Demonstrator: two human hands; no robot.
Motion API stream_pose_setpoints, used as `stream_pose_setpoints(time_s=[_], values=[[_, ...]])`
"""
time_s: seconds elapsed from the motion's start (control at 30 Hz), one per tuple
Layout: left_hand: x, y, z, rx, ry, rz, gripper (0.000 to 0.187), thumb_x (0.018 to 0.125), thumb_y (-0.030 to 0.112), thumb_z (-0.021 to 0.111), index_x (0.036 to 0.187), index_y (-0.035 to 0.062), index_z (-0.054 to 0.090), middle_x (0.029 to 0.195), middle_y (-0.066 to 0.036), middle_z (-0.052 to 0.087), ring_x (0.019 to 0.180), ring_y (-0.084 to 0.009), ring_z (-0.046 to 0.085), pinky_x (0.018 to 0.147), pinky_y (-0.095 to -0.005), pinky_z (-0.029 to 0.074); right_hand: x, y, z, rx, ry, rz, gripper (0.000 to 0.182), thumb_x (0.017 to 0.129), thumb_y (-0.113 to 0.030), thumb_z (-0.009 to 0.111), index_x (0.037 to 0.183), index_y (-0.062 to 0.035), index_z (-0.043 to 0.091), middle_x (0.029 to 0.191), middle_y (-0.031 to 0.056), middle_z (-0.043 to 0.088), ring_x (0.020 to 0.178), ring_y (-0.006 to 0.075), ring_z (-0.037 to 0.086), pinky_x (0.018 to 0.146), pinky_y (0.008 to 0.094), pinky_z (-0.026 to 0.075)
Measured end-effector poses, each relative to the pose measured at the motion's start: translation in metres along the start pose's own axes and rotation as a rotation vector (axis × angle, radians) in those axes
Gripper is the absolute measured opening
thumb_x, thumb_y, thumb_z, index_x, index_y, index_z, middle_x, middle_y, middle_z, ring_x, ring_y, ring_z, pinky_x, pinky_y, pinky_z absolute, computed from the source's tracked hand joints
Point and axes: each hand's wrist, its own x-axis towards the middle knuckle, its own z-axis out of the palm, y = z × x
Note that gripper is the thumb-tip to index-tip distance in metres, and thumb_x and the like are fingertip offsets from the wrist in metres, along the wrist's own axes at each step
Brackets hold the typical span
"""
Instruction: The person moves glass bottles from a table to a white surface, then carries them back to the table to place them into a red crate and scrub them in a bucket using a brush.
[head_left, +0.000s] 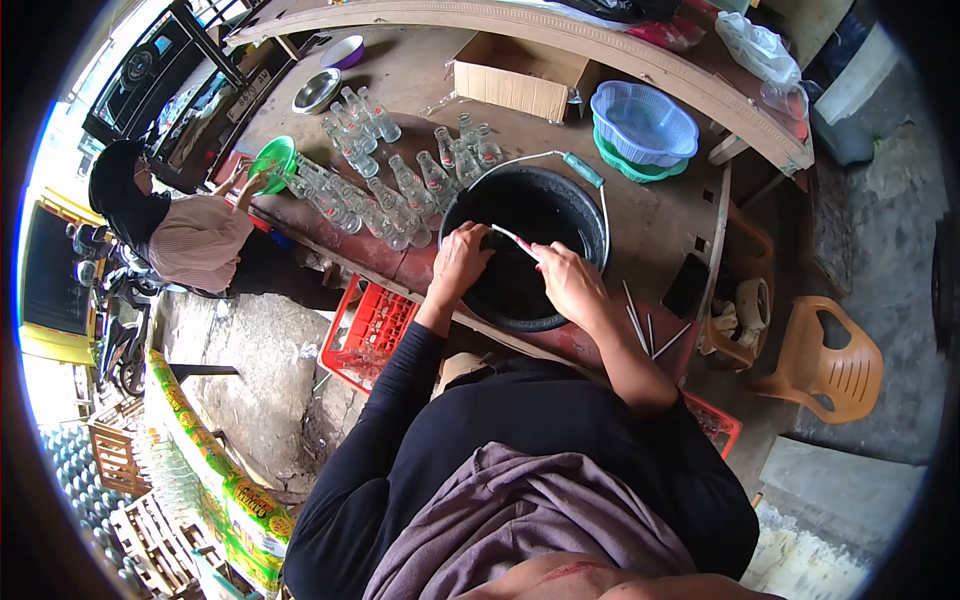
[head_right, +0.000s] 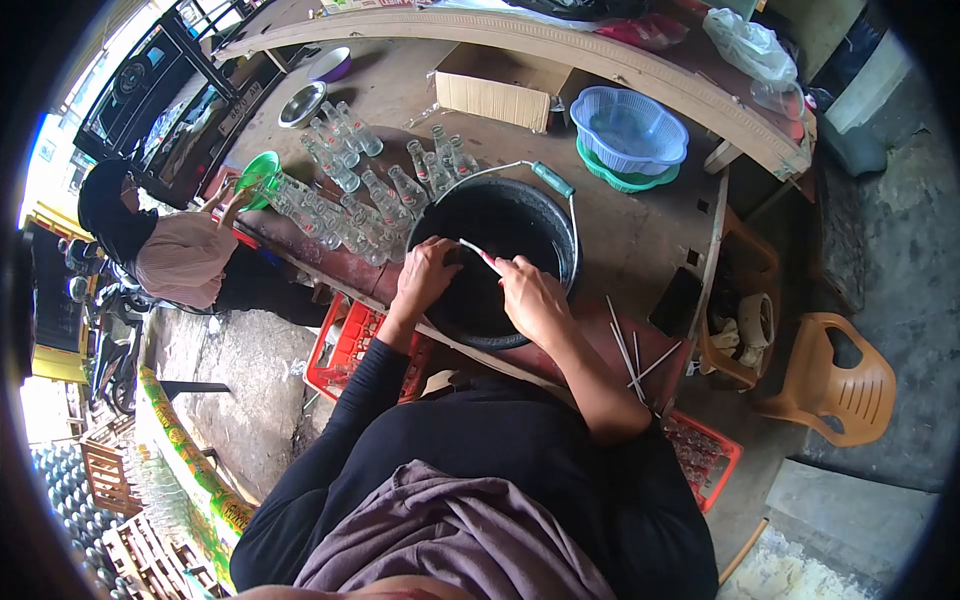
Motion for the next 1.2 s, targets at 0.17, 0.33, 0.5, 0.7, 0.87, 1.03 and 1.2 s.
stream_pose_setpoints(time_s=[0.17, 0.33, 0.5, 0.7, 0.87, 1.03, 1.2], values=[[0.005, 0.01, -0.006, 0.064, -0.008, 0.047, 0.023, 0.071, 0.009, 0.073, 0.092, 0.0036, 0.064, 0.086, -0.014, 0.064, 0.081, -0.0334, 0.064, 0.072, -0.0385, 0.051, 0.004, 0.033, 0.022, -0.324, -0.055, 0.228, 0.019, 0.086, -0.004, 0.053, 0.103, -0.0022, 0.06, 0.089, 0.0184, 0.06, 0.075, 0.0373, 0.063, 0.066, 0.0463, 0.05], [0.004, 0.004, 0.0, 0.062, -0.01, -0.028, 0.027, 0.072, 0.015, 0.074, 0.094, 0.004, 0.063, 0.086, -0.015, 0.063, 0.079, -0.0356, 0.063, 0.07, -0.0412, 0.051, -0.001, 0.015, 0.014, -0.085, 0.024, 0.061, 0.017, 0.085, -0.001, 0.05, 0.098, -0.0011, 0.06, 0.087, 0.0203, 0.06, 0.073, 0.0378, 0.062, 0.064, 0.0467, 0.051], [0.006, -0.001, 0.002, 0.046, 0.07, 0.039, 0.028, 0.072, 0.015, 0.074, 0.096, 0.0043, 0.064, 0.087, -0.016, 0.063, 0.081, -0.0355, 0.063, 0.071, -0.0413, 0.051, 0.002, 0.02, 0.008, -0.218, -0.009, 0.144, 0.019, 0.086, -0.002, 0.049, 0.101, -0.0023, 0.061, 0.089, 0.0191, 0.061, 0.077, 0.0367, 0.064, 0.066, 0.0464, 0.051], [0.002, 0.005, -0.003, 0.024, -0.041, 0.0, 0.03, 0.072, 0.013, 0.074, 0.099, 0.0051, 0.063, 0.091, -0.016, 0.063, 0.083, -0.035, 0.063, 0.073, -0.0412, 0.05, 0.005, 0.02, 0.02, -0.314, -0.082, 0.242, 0.022, 0.086, -0.004, 0.054, 0.107, -0.0022, 0.061, 0.09, 0.0177, 0.061, 0.08, 0.0368, 0.063, 0.069, 0.0451, 0.051], [0.003, 0.007, -0.005, 0.024, -0.07, -0.026, 0.032, 0.07, 0.011, 0.074, 0.1, 0.0053, 0.063, 0.091, -0.016, 0.063, 0.085, -0.0349, 0.063, 0.074, -0.0403, 0.05, 0.002, 0.005, 0.007, 0.029, 0.023, 0.052, 0.017, 0.089, -0.006, 0.046, 0.096, -0.0016, 0.061, 0.089, 0.0199, 0.061, 0.075, 0.039, 0.063, 0.067, 0.0471, 0.052], [0.003, -0.003, -0.001, 0.065, -0.028, 0.02, 0.031, 0.07, 0.012, 0.075, 0.099, 0.0052, 0.064, 0.092, -0.014, 0.064, 0.086, -0.0333, 0.063, 0.074, -0.0391, 0.051, 0.005, 0.021, 0.015, -0.307, -0.043, 0.209, 0.017, 0.086, -0.003, 0.052, 0.1, -0.0012, 0.061, 0.089, 0.0185, 0.061, 0.075, 0.0368, 0.064, 0.066, 0.0459, 0.052], [0.001, 0.004, -0.003, 0.06, -0.083, -0.026, 0.032, 0.069, 0.012, 0.075, 0.098, 0.0047, 0.062, 0.09, -0.013, 0.064, 0.084, -0.0331, 0.064, 0.073, -0.0398, 0.051, 0.0, 0.013, 0.015, -0.111, 0.017, 0.081, 0.018, 0.085, -0.003, 0.052, 0.101, -0.0019, 0.061, 0.086, 0.0191, 0.061, 0.074, 0.0366, 0.064, 0.065, 0.0462, 0.052]])
